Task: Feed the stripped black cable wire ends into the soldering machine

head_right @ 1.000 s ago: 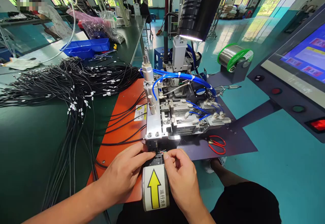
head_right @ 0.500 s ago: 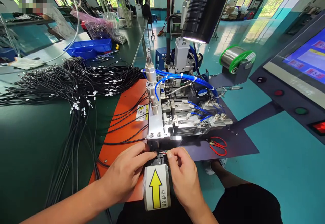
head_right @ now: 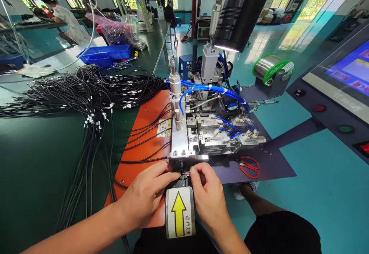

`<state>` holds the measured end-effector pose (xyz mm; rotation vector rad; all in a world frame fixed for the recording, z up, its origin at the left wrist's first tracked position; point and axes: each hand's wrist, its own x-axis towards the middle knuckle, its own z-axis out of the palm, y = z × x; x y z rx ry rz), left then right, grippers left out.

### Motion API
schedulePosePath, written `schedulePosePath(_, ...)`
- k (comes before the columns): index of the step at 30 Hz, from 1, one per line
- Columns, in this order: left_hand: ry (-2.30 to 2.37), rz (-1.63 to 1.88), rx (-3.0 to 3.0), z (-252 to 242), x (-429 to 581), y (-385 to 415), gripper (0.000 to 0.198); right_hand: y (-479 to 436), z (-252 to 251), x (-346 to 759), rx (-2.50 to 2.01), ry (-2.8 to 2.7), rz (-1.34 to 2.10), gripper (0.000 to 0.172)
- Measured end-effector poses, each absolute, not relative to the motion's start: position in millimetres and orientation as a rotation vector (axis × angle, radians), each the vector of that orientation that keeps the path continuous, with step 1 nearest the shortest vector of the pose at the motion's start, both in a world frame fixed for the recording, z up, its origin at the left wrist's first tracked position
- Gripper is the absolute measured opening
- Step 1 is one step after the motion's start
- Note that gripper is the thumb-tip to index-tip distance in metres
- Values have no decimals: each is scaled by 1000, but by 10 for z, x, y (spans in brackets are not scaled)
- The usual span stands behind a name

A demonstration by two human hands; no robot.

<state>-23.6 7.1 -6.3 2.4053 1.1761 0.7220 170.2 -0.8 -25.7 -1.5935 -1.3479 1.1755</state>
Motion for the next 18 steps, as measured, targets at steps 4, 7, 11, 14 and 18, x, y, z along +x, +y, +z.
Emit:
schedulePosePath(4, 1181, 723, 2411, -68, -222, 69, 29, -6, -265, 1693, -1626, -1373, 1155, 33)
schedulePosePath(7, 1174, 718, 2429, -73, -217, 68, 28, -13, -274, 1674, -1631, -1354, 1180, 36)
schedulePosePath(11, 1163, 705, 2500, -78, -229, 61, 25, -30, -295, 1648, -1642, -1344, 1179, 38)
schedulePosePath(14, 1168, 698, 2545, -71, -232, 56, 26, -39, -306, 1635, -1640, -1353, 1144, 38)
schedulePosePath(18, 1199, 691, 2562, -49, -216, 45, 27, -37, -312, 1625, -1639, -1361, 1127, 38)
